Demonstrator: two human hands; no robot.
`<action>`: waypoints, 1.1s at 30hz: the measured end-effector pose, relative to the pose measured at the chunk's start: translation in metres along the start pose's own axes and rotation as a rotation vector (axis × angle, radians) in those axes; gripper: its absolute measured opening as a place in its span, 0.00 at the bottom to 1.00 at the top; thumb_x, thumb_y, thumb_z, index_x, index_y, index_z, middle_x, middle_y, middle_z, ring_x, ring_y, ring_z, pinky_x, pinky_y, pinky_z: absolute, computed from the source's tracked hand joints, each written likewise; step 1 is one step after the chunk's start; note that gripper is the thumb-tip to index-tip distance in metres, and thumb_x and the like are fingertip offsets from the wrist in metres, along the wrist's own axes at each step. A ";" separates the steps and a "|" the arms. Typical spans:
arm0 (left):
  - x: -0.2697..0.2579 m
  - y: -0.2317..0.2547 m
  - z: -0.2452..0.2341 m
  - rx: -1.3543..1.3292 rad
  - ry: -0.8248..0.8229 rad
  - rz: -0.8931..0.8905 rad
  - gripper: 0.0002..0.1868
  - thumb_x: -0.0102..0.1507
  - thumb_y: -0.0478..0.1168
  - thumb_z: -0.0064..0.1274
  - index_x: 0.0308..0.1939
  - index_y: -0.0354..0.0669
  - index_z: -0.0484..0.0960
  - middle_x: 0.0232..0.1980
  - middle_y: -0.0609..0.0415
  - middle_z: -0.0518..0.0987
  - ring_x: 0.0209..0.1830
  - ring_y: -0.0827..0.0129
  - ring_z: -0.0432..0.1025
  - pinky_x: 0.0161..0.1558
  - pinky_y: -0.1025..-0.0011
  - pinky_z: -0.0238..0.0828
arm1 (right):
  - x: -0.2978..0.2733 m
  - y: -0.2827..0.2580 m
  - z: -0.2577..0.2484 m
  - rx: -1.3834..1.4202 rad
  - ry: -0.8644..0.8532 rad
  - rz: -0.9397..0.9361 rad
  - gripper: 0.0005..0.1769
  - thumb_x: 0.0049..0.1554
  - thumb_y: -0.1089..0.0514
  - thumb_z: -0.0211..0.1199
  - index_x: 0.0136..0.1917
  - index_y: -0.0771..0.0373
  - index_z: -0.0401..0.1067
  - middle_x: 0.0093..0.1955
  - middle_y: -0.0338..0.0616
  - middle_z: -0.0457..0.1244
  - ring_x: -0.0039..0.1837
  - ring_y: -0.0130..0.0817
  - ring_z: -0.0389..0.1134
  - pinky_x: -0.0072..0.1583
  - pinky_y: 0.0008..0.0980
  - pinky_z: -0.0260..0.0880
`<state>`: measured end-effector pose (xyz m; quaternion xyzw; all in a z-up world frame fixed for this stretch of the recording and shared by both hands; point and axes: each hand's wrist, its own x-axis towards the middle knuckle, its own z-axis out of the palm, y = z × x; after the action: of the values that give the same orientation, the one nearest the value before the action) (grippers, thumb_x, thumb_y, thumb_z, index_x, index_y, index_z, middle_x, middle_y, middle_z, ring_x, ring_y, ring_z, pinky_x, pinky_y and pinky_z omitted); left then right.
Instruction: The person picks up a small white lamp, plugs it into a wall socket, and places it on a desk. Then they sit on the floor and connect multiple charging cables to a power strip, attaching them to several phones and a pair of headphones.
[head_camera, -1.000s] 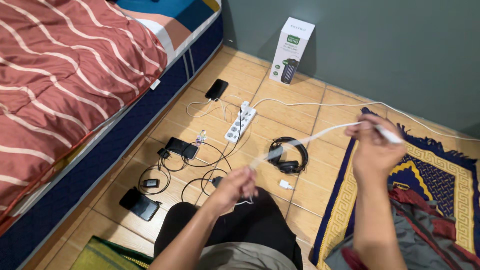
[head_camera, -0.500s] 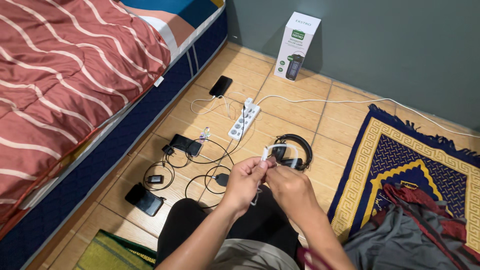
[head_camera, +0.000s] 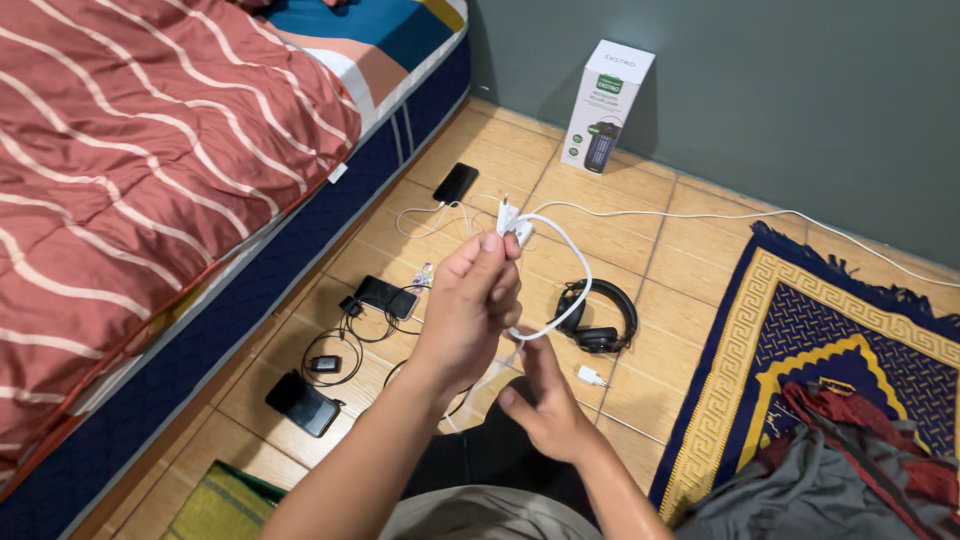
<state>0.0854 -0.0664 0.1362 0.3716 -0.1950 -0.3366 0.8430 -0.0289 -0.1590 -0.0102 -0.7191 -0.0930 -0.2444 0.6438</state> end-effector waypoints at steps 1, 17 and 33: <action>-0.001 0.004 -0.001 0.009 -0.010 0.002 0.15 0.74 0.50 0.43 0.43 0.43 0.74 0.25 0.65 0.61 0.20 0.81 0.49 0.23 0.78 0.43 | 0.001 0.005 0.001 0.017 -0.009 -0.013 0.35 0.63 0.63 0.61 0.76 0.71 0.46 0.75 0.49 0.51 0.77 0.37 0.49 0.72 0.37 0.48; -0.029 0.119 -0.105 0.148 -0.077 0.333 0.14 0.75 0.49 0.46 0.42 0.44 0.72 0.25 0.66 0.60 0.22 0.81 0.51 0.27 0.77 0.45 | -0.006 0.043 -0.137 0.028 0.392 0.450 0.10 0.64 0.60 0.60 0.51 0.67 0.79 0.45 0.49 0.71 0.33 0.23 0.59 0.35 0.25 0.59; -0.012 -0.001 -0.049 0.023 0.162 -0.224 0.25 0.71 0.55 0.33 0.52 0.38 0.75 0.37 0.52 0.86 0.32 0.74 0.70 0.42 0.75 0.68 | 0.045 -0.086 -0.008 -0.557 0.048 -0.080 0.07 0.57 0.65 0.64 0.49 0.64 0.80 0.40 0.42 0.71 0.37 0.28 0.70 0.39 0.29 0.69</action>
<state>0.1051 -0.0340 0.1024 0.4266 -0.0874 -0.3953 0.8088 -0.0304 -0.1615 0.0867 -0.8581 -0.0355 -0.3028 0.4132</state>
